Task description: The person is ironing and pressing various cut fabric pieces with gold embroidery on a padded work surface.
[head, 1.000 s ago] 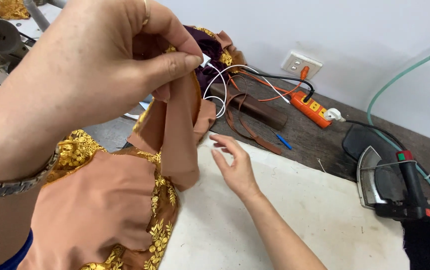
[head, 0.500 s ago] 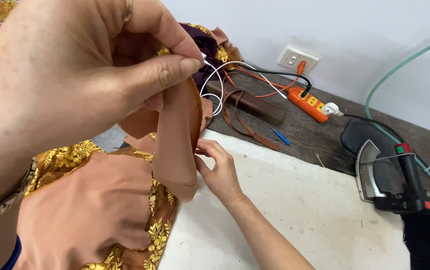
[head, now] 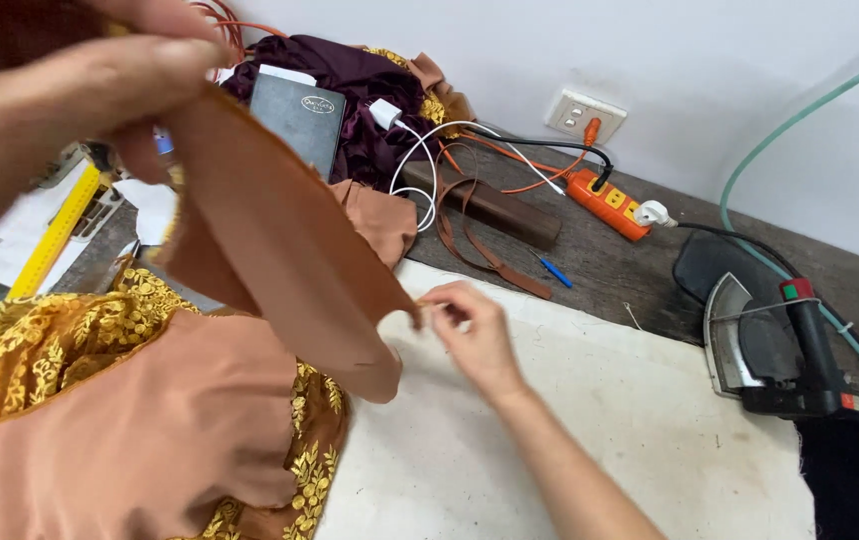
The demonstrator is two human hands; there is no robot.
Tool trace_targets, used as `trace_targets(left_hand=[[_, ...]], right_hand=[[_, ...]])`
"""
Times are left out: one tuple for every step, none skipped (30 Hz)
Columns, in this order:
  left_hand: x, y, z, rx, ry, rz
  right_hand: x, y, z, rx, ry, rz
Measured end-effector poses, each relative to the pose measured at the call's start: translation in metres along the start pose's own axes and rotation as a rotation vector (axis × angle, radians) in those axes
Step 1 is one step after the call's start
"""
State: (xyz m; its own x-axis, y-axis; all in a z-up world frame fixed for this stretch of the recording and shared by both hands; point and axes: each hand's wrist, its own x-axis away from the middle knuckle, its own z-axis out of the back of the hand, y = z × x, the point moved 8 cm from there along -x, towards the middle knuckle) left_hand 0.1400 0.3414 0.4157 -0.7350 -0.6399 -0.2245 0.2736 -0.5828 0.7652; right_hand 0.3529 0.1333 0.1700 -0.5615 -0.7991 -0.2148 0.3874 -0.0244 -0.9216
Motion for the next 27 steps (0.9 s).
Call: trace_targets(left_hand=[[-0.008, 0.025, -0.026, 0.006, 0.011, 0.010], [-0.009, 0.016, -0.021, 0.007, 0.013, 0.011], [-0.010, 0.007, -0.017, -0.014, 0.005, 0.019], [-0.011, -0.001, -0.013, -0.035, -0.005, 0.027], [-0.012, -0.005, -0.011, -0.034, -0.006, 0.028], [-0.013, -0.008, -0.010, -0.036, -0.006, 0.028], [-0.014, -0.011, -0.007, -0.038, -0.007, 0.029], [-0.014, -0.014, -0.005, -0.040, -0.004, 0.031], [-0.014, -0.017, -0.003, -0.045, -0.005, 0.033], [-0.014, -0.020, 0.000, -0.050, -0.005, 0.037], [-0.014, -0.024, 0.003, -0.053, -0.001, 0.041], [-0.014, -0.028, 0.004, -0.055, -0.005, 0.044], [-0.015, -0.031, 0.005, -0.058, -0.009, 0.047], [-0.016, -0.038, 0.006, -0.056, -0.008, 0.048], [-0.017, -0.045, 0.007, -0.053, -0.008, 0.050], [-0.019, -0.052, 0.008, -0.050, -0.006, 0.052], [-0.018, -0.050, 0.006, -0.048, -0.006, 0.052], [-0.016, -0.048, 0.006, -0.033, 0.006, 0.050], [-0.014, -0.047, 0.006, -0.018, 0.018, 0.048], [-0.018, -0.051, 0.006, -0.019, 0.022, 0.050], [-0.021, -0.054, 0.006, 0.010, 0.015, 0.041], [-0.024, -0.058, 0.007, 0.038, 0.008, 0.031], [-0.030, -0.065, 0.006, 0.037, 0.013, 0.033], [-0.036, -0.075, 0.003, 0.045, -0.016, 0.065], [-0.042, -0.085, 0.000, 0.054, -0.045, 0.097], [-0.046, -0.086, -0.007, 0.055, -0.043, 0.100], [-0.050, -0.088, -0.013, 0.074, -0.036, 0.125]], right_hand=[[-0.003, 0.005, 0.010, -0.057, -0.014, -0.067], [-0.007, -0.003, 0.018, -0.056, -0.016, -0.067], [-0.011, -0.004, 0.028, -0.008, 0.003, -0.156], [-0.013, -0.005, 0.038, 0.039, 0.024, -0.247], [-0.013, -0.001, 0.039, 0.039, 0.023, -0.249], [-0.016, 0.000, 0.036, -0.108, -0.003, -0.220], [-0.019, 0.000, 0.033, -0.256, -0.030, -0.190], [-0.019, 0.000, 0.035, -0.257, -0.034, -0.189], [-0.020, 0.000, 0.036, -0.290, -0.042, -0.177], [-0.021, -0.001, 0.036, -0.323, -0.053, -0.165], [-0.022, -0.009, 0.040, -0.325, -0.058, -0.164], [-0.021, -0.018, 0.042, -0.200, -0.114, -0.162], [-0.020, -0.026, 0.044, -0.076, -0.169, -0.159], [-0.021, -0.029, 0.047, -0.074, -0.170, -0.160], [-0.022, -0.042, 0.050, 0.048, -0.172, -0.004], [-0.022, -0.056, 0.052, 0.171, -0.173, 0.153], [-0.025, -0.056, 0.057, 0.172, -0.173, 0.153], [-0.029, -0.057, 0.064, 0.107, -0.152, 0.153], [-0.033, -0.058, 0.070, 0.042, -0.131, 0.153], [-0.038, -0.062, 0.076, 0.041, -0.135, 0.156], [-0.044, -0.059, 0.085, -0.074, -0.116, 0.070], [-0.050, -0.057, 0.093, -0.188, -0.097, -0.015], [-0.059, -0.063, 0.095, -0.189, -0.101, -0.013], [-0.065, -0.059, 0.094, -0.090, -0.149, -0.136], [-0.071, -0.055, 0.093, 0.009, -0.197, -0.258], [-0.080, -0.051, 0.093, 0.009, -0.200, -0.258], [-0.090, -0.044, 0.096, 0.080, -0.163, -0.293]])
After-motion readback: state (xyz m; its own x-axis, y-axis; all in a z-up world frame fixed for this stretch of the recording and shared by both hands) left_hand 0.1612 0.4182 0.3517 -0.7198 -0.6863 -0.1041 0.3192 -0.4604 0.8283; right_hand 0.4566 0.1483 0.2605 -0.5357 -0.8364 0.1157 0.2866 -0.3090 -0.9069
